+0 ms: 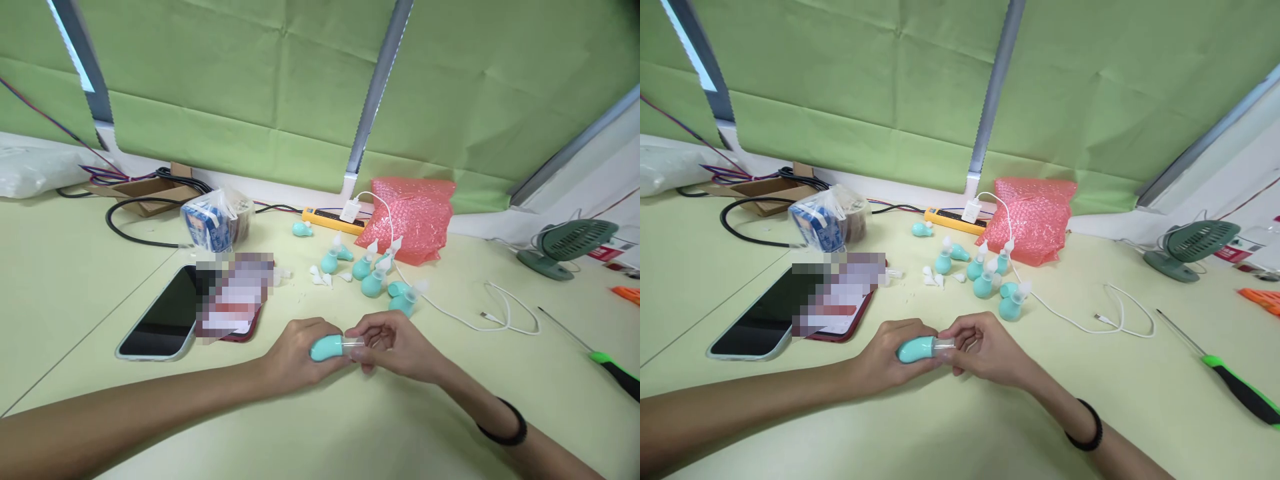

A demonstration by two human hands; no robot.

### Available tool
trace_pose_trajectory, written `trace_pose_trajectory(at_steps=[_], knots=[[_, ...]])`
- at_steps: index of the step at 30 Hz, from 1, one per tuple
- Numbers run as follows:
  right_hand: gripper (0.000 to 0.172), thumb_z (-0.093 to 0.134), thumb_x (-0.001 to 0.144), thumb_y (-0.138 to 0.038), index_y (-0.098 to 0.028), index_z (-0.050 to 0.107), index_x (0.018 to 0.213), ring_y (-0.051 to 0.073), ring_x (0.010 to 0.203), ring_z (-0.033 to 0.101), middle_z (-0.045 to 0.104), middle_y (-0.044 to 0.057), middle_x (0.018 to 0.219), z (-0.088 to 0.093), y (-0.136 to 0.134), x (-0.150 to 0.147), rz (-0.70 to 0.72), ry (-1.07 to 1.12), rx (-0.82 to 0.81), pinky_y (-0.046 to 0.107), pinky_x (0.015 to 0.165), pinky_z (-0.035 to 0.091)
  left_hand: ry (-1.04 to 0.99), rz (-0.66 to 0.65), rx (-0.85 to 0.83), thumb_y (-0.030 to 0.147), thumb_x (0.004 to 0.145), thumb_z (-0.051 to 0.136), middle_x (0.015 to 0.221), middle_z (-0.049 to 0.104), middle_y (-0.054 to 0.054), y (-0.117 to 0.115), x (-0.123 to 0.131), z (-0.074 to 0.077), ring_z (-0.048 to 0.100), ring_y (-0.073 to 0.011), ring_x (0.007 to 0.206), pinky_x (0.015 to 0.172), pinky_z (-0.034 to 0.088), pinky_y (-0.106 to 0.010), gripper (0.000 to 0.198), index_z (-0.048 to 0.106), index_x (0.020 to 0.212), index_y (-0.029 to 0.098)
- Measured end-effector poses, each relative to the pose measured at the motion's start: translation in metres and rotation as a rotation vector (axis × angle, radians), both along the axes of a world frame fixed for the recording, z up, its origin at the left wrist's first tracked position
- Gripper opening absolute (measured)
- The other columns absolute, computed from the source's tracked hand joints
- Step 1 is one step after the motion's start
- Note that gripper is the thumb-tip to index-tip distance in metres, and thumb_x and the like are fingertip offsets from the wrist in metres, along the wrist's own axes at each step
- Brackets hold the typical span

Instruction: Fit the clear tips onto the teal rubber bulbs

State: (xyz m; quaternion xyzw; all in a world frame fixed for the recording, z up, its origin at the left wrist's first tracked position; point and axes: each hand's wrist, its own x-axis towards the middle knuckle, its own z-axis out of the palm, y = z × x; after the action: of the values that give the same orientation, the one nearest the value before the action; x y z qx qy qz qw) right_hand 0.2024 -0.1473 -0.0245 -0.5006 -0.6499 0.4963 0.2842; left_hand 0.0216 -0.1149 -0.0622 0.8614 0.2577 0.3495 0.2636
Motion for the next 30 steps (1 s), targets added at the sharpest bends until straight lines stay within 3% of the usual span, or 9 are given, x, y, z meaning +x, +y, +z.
trace_pose_trajectory(at_steps=[2,6,9,13,15,18,24,27,30], knots=[[0.027,0.064,0.064,-0.033,-0.013,0.063,0.082,0.014,0.053,0.060,0.063,0.005,0.063,0.016,0.008,0.002,0.027,-0.164,0.083,0.023,0.047,0.047,-0.028,-0.004,-0.018,0.030,0.071,0.058,0.065,0.060,-0.003,-0.001,-0.001,0.003,0.053,-0.0127,0.056,0.052,0.039,-0.022,0.019,0.061,0.078,0.012],[0.022,0.052,0.074,-0.033,-0.015,0.063,0.081,0.016,0.070,0.061,0.065,0.007,0.082,0.029,0.041,-0.003,-0.160,-0.438,0.508,0.023,0.058,0.048,-0.109,0.020,-0.084,0.026,0.069,0.059,0.067,0.059,-0.004,-0.002,-0.003,0.006,0.052,-0.0122,0.058,0.055,0.039,-0.022,0.017,0.061,0.077,0.011],[0.021,0.051,0.074,-0.028,-0.014,0.062,0.085,0.018,0.065,0.060,0.065,0.007,0.072,0.012,0.068,-0.014,-0.128,-0.833,0.608,0.027,0.061,0.044,-0.136,0.039,-0.163,0.027,0.069,0.060,0.067,0.058,-0.003,-0.001,-0.005,0.007,0.052,-0.0124,0.059,0.056,0.039,-0.022,0.017,0.062,0.078,0.012],[0.018,0.047,0.075,-0.018,-0.011,0.061,0.083,0.023,0.071,0.059,0.064,0.012,0.075,-0.021,0.088,-0.029,-0.148,-0.909,0.614,0.030,0.061,0.042,-0.189,0.067,-0.263,0.029,0.071,0.059,0.078,0.061,-0.004,0.002,-0.006,0.008,0.054,-0.0148,0.069,0.063,0.040,-0.023,0.029,0.061,0.097,0.014],[0.019,0.043,0.077,-0.015,-0.011,0.061,0.083,0.021,0.072,0.058,0.063,0.011,0.079,-0.025,0.091,-0.028,-0.135,-0.890,0.614,0.028,0.062,0.042,-0.233,0.060,-0.328,0.029,0.074,0.057,0.088,0.062,-0.004,0.003,-0.007,0.007,0.054,-0.0157,0.076,0.067,0.041,-0.023,0.035,0.056,0.106,0.016],[0.020,0.045,0.078,-0.017,-0.013,0.061,0.090,0.016,0.070,0.058,0.064,0.007,0.079,-0.005,0.084,-0.011,-0.089,-0.832,0.605,0.024,0.062,0.043,-0.229,0.004,-0.406,0.030,0.074,0.056,0.087,0.063,-0.004,0.005,-0.008,0.006,0.055,-0.0158,0.076,0.066,0.041,-0.022,0.030,0.060,0.100,0.014],[0.020,0.052,0.076,-0.028,-0.017,0.063,0.088,0.012,0.065,0.056,0.063,0.003,0.075,0.079,0.038,0.023,0.225,-0.546,0.517,0.019,0.052,0.044,-0.214,-0.043,-0.359,0.026,0.070,0.058,0.069,0.059,-0.004,0.007,-0.006,0.006,0.050,-0.0126,0.060,0.055,0.038,-0.021,0.020,0.063,0.081,0.009],[0.014,0.053,0.075,-0.021,-0.017,0.065,0.080,0.010,0.059,0.054,0.062,0.001,0.067,0.091,0.022,0.016,0.407,-0.586,0.486,0.020,0.054,0.043,-0.223,-0.086,-0.326,0.025,0.071,0.055,0.064,0.055,-0.003,0.007,-0.005,0.008,0.046,-0.0111,0.056,0.051,0.035,-0.020,0.019,0.061,0.077,0.009],[0.014,0.054,0.073,-0.016,-0.018,0.066,0.079,0.009,0.055,0.054,0.062,0.000,0.064,0.083,0.021,0.006,0.439,-0.606,0.484,0.020,0.054,0.043,-0.197,-0.118,-0.303,0.025,0.073,0.052,0.056,0.045,0.001,0.007,-0.005,0.009,0.036,-0.0085,0.049,0.046,0.029,-0.019,0.018,0.059,0.070,0.009]])
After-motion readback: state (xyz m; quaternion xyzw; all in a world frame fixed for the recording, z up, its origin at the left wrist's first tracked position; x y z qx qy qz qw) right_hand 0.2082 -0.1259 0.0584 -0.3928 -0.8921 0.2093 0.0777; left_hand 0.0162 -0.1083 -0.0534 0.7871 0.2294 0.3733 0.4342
